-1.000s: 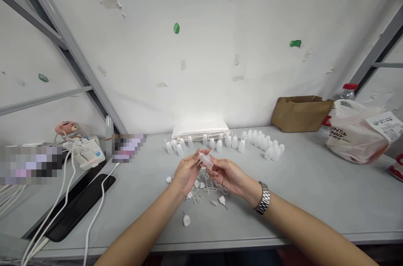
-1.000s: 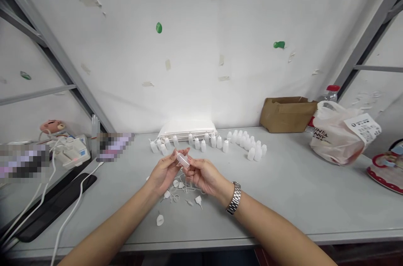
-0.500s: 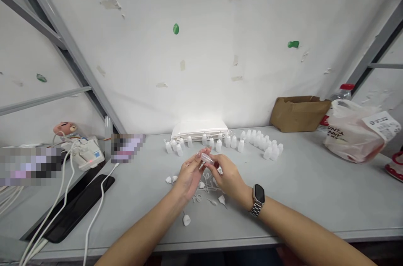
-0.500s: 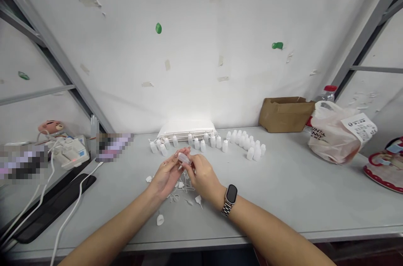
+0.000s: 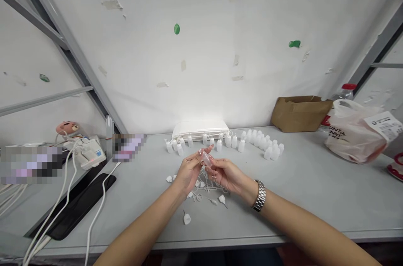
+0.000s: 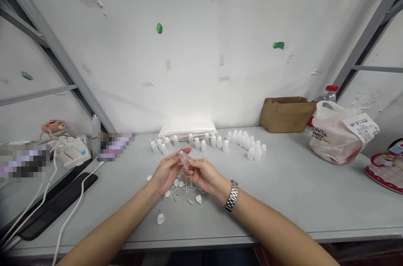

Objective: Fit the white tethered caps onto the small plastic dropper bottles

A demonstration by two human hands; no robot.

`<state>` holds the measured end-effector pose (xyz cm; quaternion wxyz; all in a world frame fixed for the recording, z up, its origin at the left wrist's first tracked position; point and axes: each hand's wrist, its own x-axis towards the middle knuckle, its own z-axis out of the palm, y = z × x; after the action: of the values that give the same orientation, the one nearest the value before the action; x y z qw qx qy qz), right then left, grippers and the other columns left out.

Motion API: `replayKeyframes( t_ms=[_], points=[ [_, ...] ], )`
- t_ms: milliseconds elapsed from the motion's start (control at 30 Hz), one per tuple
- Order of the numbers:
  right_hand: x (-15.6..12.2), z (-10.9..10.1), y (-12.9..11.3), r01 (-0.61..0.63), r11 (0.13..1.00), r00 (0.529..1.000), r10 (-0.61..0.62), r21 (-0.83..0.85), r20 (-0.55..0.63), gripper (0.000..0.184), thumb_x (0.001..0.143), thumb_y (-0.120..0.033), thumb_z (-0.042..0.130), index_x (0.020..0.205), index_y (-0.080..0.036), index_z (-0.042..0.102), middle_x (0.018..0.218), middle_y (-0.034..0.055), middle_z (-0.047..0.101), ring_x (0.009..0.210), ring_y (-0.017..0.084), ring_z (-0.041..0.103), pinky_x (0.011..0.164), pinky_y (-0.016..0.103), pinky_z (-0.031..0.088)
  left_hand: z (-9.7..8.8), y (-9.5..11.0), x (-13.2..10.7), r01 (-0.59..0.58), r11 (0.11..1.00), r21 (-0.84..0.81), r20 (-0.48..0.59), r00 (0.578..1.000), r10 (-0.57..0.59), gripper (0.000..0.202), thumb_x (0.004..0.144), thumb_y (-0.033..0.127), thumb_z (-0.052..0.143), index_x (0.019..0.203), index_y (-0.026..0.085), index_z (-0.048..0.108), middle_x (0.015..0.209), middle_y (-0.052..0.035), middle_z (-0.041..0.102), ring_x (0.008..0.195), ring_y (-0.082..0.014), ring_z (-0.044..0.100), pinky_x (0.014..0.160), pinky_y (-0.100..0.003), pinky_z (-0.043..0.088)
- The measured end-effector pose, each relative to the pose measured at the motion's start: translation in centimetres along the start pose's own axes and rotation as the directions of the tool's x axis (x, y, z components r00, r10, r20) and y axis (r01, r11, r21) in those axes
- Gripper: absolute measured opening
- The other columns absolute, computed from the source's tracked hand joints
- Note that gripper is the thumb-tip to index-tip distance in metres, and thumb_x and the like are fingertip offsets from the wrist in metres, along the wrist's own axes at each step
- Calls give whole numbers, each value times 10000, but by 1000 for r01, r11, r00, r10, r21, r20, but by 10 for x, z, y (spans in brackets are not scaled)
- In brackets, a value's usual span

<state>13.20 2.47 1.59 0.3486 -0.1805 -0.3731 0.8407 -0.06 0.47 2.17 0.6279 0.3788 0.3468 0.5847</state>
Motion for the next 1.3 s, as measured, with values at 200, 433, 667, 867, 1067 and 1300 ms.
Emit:
replayKeyframes(
  t_ms=[200, 433, 667, 867, 1067, 1300],
  points=[
    [0, -6, 0, -8, 999, 1000, 8, 34, -4, 175, 770, -293, 579, 714, -127, 595, 601, 10, 527, 523, 70, 444, 505, 199, 369, 3, 5, 0, 18, 998, -56, 6, 1000, -18, 400, 714, 473, 568, 928, 151, 669, 1036, -110, 643, 1000, -212, 543, 906, -328, 348],
    [-1, -2, 2, 92, 954, 984, -132, -285, -123, 298, 697, -399, 632, 799, -121, 596, 681, 31, 605, 553, 93, 528, 573, 239, 420, -4, 3, 2, -48, 999, 16, -78, 996, 49, 255, 683, 336, 644, 824, 129, 690, 938, -99, 675, 917, -194, 571, 865, -319, 366],
    [-4, 4, 3, 182, 675, 898, -411, -715, -160, 287, 717, -446, 581, 772, -164, 585, 624, -11, 576, 557, 118, 537, 538, 248, 402, -4, 6, 5, -24, 1000, 18, -84, 996, 25, 295, 647, 396, 658, 780, 135, 693, 942, -115, 671, 952, -218, 563, 887, -343, 352],
    [-6, 4, 0, 181, 692, 908, -391, -698, -152, 331, 740, -488, 536, 756, -160, 572, 642, 8, 583, 548, 116, 532, 551, 255, 428, -25, 41, -23, -142, 834, 534, -213, 931, 295, 348, 585, 376, 696, 894, 220, 659, 1008, -68, 636, 936, -215, 550, 786, -294, 386],
    [-7, 4, -3, 190, 688, 910, -391, -701, -137, 313, 755, -469, 529, 733, -161, 577, 633, 3, 570, 542, 108, 525, 559, 256, 431, -53, 46, -98, -75, 368, 927, 116, 989, -90, 260, 680, 315, 614, 938, 294, 632, 956, -14, 585, 879, -181, 523, 774, -281, 400],
    [-7, 7, 0, 185, 702, 926, -359, -688, -117, 308, 757, -460, 530, 701, -158, 558, 616, -3, 568, 536, 100, 519, 563, 250, 424, -52, 18, -104, -209, 211, 955, 238, 963, -123, 256, 771, 228, 508, 992, 305, 611, 947, -27, 537, 927, -175, 486, 846, -291, 378]
  ],
)
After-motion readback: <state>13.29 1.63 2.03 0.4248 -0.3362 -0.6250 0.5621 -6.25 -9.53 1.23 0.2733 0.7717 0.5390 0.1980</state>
